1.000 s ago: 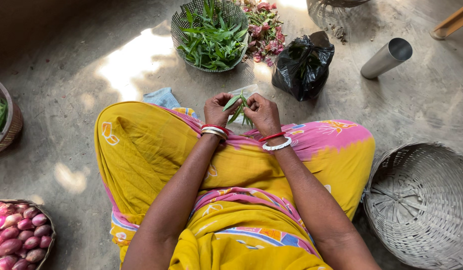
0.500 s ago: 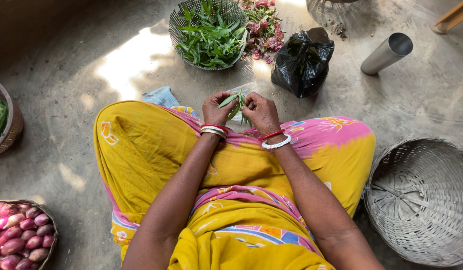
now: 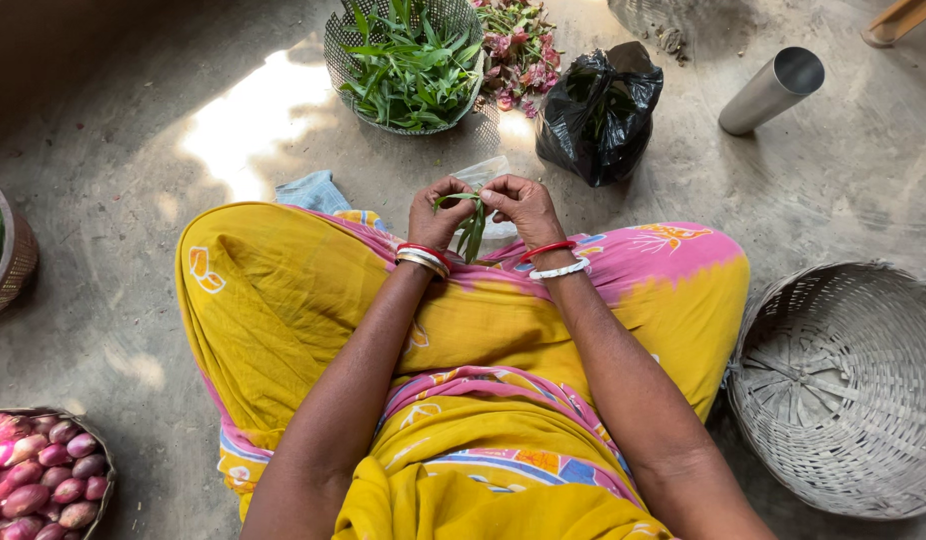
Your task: The person sits on the floor and sorts green leafy vegetables by hand, picking up leaves from a basket, separating them, and placing them into a plastic bag. The person handles the leaves one at a time and occasionally adjusts the pile.
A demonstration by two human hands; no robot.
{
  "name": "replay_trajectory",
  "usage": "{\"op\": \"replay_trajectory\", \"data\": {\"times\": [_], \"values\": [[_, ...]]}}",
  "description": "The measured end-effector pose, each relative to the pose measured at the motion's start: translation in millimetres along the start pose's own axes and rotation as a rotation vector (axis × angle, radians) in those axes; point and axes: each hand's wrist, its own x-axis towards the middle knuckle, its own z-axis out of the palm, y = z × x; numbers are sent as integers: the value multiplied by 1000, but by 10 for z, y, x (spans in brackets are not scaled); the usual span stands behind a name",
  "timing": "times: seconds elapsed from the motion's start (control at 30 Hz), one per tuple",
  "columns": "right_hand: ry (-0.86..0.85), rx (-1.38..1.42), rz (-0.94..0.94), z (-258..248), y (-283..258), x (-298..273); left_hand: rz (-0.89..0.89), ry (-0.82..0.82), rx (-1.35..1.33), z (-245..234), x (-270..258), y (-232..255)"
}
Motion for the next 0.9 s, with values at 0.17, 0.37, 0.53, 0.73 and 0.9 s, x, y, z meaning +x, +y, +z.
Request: {"op": "replay_trajectory", "data": {"times": [0.17,0.37,0.53,0.73,0.9], "values": [[-63,64,35,-30,31,-5,-139,-31,-176,-43,40,-89],[-113,58,26,-16,-20,-18,-148,-56,-220,-82,58,-171],[-174,94,13,-15,-84,-50,-302,-61,-295,-133,64,-107],[-75,41,122,-165,-183,-59,-302,45,-199,-18,110,-22],[40,-88,113,-571,-371,-44,-234,144,278,116,146,129]]}}
